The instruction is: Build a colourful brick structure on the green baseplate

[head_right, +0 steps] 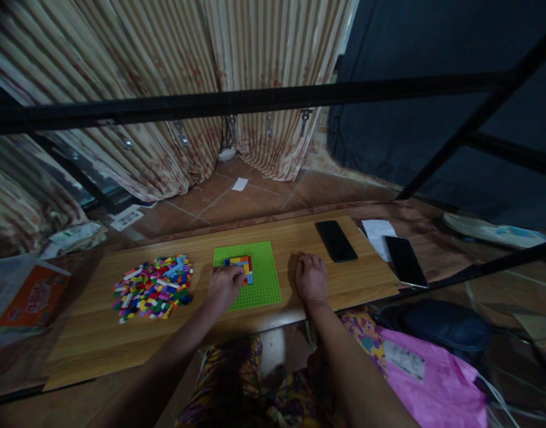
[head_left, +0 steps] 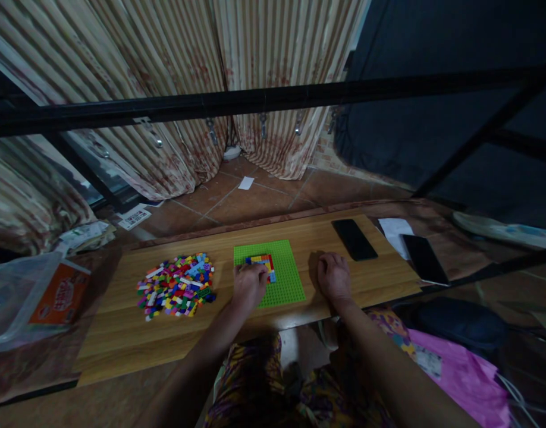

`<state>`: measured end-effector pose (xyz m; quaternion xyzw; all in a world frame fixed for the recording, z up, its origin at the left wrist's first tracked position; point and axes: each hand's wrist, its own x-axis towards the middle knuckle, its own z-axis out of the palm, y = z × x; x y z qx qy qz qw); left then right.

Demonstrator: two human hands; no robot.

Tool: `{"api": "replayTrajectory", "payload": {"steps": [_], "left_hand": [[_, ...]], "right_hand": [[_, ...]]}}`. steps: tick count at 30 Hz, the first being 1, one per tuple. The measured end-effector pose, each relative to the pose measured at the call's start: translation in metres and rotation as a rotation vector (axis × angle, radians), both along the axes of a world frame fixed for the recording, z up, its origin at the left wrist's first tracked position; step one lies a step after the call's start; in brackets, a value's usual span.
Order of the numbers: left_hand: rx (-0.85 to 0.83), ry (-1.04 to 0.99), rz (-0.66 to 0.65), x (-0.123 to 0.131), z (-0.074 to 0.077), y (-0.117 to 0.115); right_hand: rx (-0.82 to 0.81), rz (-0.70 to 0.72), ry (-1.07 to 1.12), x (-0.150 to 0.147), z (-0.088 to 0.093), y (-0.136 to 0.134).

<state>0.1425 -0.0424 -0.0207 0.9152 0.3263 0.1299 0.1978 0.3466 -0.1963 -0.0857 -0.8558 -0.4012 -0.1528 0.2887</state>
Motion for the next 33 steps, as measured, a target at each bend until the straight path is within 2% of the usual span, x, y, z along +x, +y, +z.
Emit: {"api": "replayTrajectory", "payload": {"steps": [14,33], "left_hand": [[0.231,-0.017,-0.084,-0.006,-0.004,-0.010],[0.117,0.007,-0.001,-0.006,-0.003,-0.016]], "right_hand": [[-0.012,-0.010,0.000,-0.002,0.003,0.000],[-0.001,0.016,-0.023,0.002,-0.003,-0.002]]}}
